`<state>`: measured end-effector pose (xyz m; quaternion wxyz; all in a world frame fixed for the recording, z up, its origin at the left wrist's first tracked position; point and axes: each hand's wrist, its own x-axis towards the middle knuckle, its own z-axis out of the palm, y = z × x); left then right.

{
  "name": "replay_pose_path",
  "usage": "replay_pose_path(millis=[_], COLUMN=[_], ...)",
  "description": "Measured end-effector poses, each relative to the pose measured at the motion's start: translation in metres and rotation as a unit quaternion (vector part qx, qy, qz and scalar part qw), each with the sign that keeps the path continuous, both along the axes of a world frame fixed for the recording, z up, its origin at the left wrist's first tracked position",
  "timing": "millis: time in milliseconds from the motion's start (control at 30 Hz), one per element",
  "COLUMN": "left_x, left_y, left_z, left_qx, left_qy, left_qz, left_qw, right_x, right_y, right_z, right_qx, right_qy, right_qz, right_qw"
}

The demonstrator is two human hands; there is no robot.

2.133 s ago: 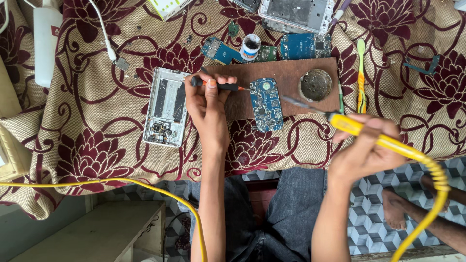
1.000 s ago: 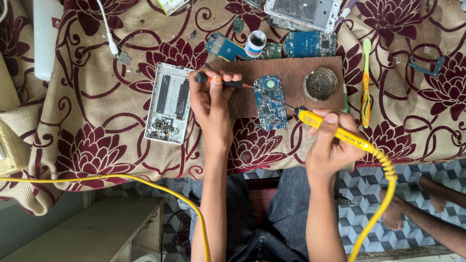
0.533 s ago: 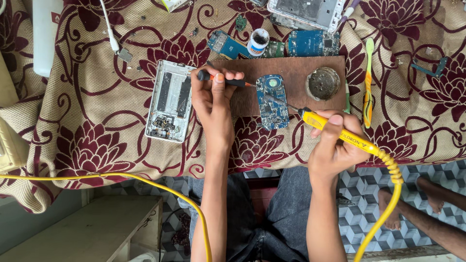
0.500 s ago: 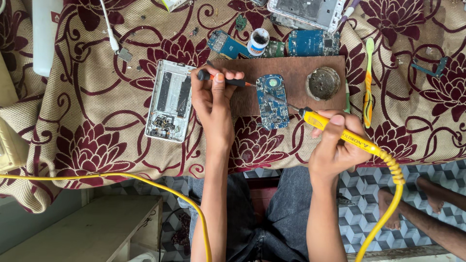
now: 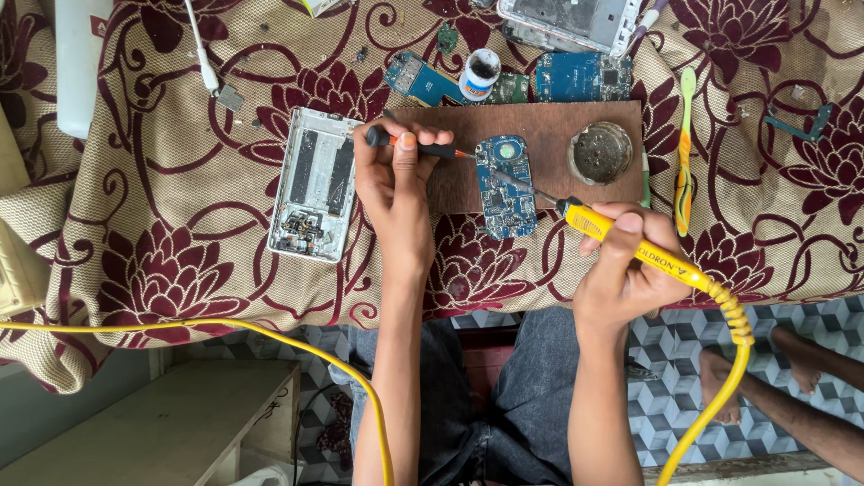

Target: The person uses a soldering iron and a screwdriver to work on a small blue circuit board placed on a wooden board. They repeatedly apply the soldering iron to various points on the board while holding it steady with the screwdriver.

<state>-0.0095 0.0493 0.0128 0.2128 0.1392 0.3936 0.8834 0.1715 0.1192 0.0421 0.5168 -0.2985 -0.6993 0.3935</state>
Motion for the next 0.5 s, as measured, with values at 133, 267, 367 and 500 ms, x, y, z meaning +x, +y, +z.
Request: replay_pose_path(millis=[133, 267, 367, 500], left_x=[0.0000, -0.0005, 0.0004, 0.0006], left_y=[0.0000, -0.0003, -0.0001, 0.0004], left_z=[-0.0004, -0.0007, -0.0011, -0.0008], left_qx=[-0.001, 0.003, 0.003, 0.010], left_qy=[0.003, 0.000, -0.003, -0.006], left_qz=[0.001, -0.002, -0.002, -0.002], left_qw=[1.000, 1.000, 1.000, 1.000], right_x=[-0.0037, -0.0040, -0.0022, -0.0011], right_y=[-0.0011, -0.0024, -0.0029, -0.0012], right_z=[-0.0013, -0.0016, -0.0016, -0.0007], right_qx=[0.015, 0.021, 0.012, 0.008], right_qy=[-0.001, -0.024, -0.011, -0.011], right_qz=[0.004, -0.002, -0.010, -0.013], right_qw=[1.000, 0.999, 1.000, 1.000])
